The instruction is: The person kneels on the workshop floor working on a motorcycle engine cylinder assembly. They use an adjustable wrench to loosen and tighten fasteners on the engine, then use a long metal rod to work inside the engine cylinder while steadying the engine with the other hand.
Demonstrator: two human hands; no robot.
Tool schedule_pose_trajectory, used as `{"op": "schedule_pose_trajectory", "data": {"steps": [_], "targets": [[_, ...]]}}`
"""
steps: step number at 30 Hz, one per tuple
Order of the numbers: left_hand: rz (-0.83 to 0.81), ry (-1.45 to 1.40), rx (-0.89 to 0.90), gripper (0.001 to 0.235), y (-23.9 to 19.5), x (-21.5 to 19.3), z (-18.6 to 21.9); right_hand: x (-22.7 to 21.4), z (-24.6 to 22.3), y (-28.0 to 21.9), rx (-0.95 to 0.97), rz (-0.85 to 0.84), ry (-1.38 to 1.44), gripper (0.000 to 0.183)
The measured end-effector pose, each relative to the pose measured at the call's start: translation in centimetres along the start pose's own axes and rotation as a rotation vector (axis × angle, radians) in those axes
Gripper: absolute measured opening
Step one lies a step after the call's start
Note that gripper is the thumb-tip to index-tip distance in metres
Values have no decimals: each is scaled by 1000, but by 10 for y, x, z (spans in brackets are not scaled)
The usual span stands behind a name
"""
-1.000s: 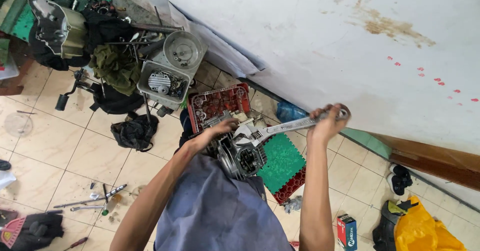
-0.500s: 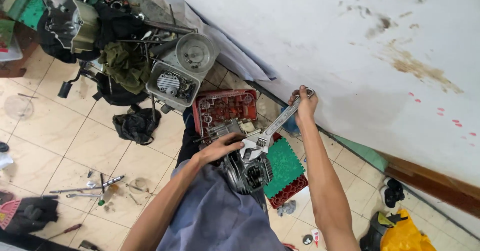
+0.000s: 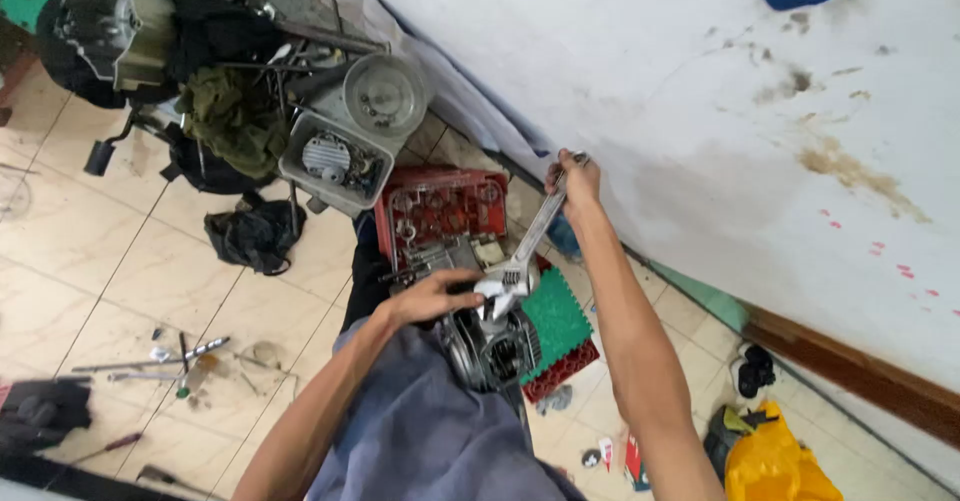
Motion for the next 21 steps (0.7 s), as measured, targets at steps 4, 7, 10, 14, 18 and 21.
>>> {"op": "schedule_pose_trajectory", "data": {"steps": [4, 7, 10, 14, 18, 21], "targets": [[32, 76, 19, 67, 0, -4, 8, -19, 8, -5, 21, -15, -15, 18], [-6, 29, -13, 66, 1, 4, 12, -76, 39, -12, 32, -31, 260, 19], [-37, 46, -11, 67, 11, 3, 18, -107, 49, -6, 43, 27, 355, 22], [-71, 35, -37, 68, 6, 2, 31, -100, 54, -12, 69, 21, 392, 23], [-80, -61, 66, 60, 8, 0, 35, -45, 19, -25, 151, 13, 268, 28], [-67, 9, 49, 56, 1, -4, 40, -20, 19, -24, 258, 42, 90, 30]]}}
Point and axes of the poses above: each hand's wrist, its own y-axis towards the middle knuckle, its own x-axis out of the palm, z = x × y, the point moved 7 cm from there along y, towards the middle knuckle, and after that the axes turned 6 degrees about x, right-handed, at the moved point
